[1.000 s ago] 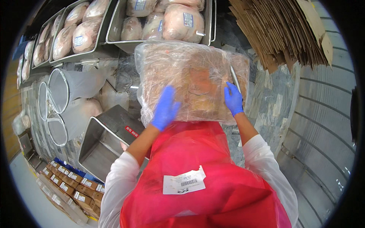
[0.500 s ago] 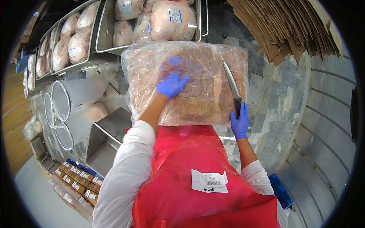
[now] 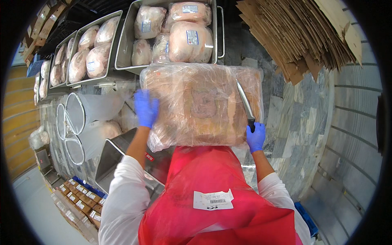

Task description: The person handles a large piece of raw meat on a plastic-covered surface, using a knife to trim fat and separate sections. The person repositions the meat multiple times and places trimmed pieces into a nearby metal tray.

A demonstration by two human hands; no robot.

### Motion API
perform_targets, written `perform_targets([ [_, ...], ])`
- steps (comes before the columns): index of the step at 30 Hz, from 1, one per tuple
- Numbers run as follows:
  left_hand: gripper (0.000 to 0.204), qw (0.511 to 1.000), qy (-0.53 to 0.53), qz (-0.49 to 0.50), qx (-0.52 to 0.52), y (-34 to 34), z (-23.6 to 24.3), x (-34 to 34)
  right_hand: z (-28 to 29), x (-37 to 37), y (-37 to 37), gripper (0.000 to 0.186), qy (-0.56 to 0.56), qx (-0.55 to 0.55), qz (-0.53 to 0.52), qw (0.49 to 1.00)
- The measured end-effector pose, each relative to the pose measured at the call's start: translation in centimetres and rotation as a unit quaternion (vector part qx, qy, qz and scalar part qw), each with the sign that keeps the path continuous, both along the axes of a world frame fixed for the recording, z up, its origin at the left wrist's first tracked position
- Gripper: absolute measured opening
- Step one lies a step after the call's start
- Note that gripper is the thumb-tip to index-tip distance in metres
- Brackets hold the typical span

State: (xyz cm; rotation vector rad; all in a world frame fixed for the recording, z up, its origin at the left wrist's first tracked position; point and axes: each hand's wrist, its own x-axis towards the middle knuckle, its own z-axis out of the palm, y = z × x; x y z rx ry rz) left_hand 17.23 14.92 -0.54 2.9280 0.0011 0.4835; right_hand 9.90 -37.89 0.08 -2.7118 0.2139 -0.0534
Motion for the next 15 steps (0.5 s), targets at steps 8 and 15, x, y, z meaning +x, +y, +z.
perform_targets([
  [8, 0.074, 0.928, 0.250, -0.253, -0.109, -18.6, 1.9, -5.6, 0.1, 0.7, -1.4, 0.038, 0.059, 0.025, 0.013, 0.998],
  [15, 0.098, 0.982, 0.163, 0.071, -0.070, -4.5, 2.0, -1.8, 0.6, 1.6, -1.1, 0.040, 0.081, 0.080, -0.006, 0.994],
])
